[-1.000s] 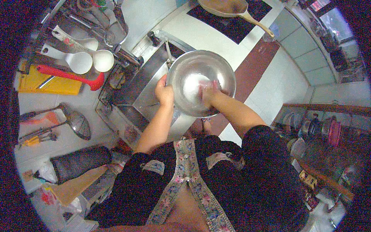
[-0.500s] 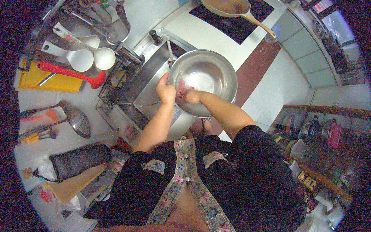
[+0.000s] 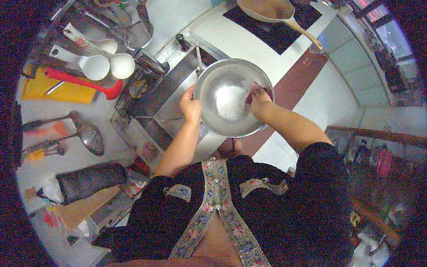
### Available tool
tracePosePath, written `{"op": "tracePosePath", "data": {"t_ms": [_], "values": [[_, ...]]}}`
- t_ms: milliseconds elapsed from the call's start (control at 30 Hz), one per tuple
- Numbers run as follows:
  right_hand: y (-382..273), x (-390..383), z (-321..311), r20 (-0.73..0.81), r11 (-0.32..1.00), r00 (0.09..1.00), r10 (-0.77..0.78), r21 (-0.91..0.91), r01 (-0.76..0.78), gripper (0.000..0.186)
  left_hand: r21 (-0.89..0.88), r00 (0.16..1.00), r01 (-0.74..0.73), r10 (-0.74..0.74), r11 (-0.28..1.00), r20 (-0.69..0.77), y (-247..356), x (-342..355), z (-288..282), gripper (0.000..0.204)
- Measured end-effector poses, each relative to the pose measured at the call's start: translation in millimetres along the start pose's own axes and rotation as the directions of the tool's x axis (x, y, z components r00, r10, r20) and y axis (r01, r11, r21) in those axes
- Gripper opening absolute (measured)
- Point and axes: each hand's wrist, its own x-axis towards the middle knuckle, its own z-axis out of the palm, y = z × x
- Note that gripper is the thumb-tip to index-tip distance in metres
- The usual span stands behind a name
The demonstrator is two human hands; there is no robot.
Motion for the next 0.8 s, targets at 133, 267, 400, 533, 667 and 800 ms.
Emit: {"op": "tracePosePath", "data": {"t_ms": [133,267,400,533,667,800], "values": [[-30.4,26.8,8.0,0.305,0.838,0.877,-0.372,0.516,0.177,0.039,0.086,1.000,0.027,-0.026,0.996,-0.011,4.6,-3.6,-2.3,0.050],[-67.2,54.1,-3.8,0.020,0.588,0.863,-0.504,0.740,0.326,0.058,0.152,1.000,-0.007,0.009,0.988,-0.014,9.4,-5.4,-3.3,0.050],[-44.3,76.1,-35.4,-0.132,0.891,0.936,-0.327,0.286,0.352,0.065,0.159,0.999,0.042,-0.038,0.986,-0.026,16.5,-11.2,-4.2,0.051],[21.0,82.6,-41.7,-0.081,0.957,0.991,-0.109,-0.278,0.082,0.067,0.090,0.997,0.082,-0.081,0.993,-0.017,14.4,-13.6,-5.7,0.053],[43.0,56.3,-2.4,0.134,0.955,0.990,0.046,-0.298,-0.004,0.068,0.000,0.995,0.086,-0.086,0.996,-0.045,-4.6,-9.6,-8.2,0.053],[16.8,35.9,15.0,0.460,0.879,0.750,-0.474,0.291,0.378,0.069,0.137,0.995,0.100,-0.101,0.986,0.001,-26.8,-3.9,-15.3,0.048]]}}
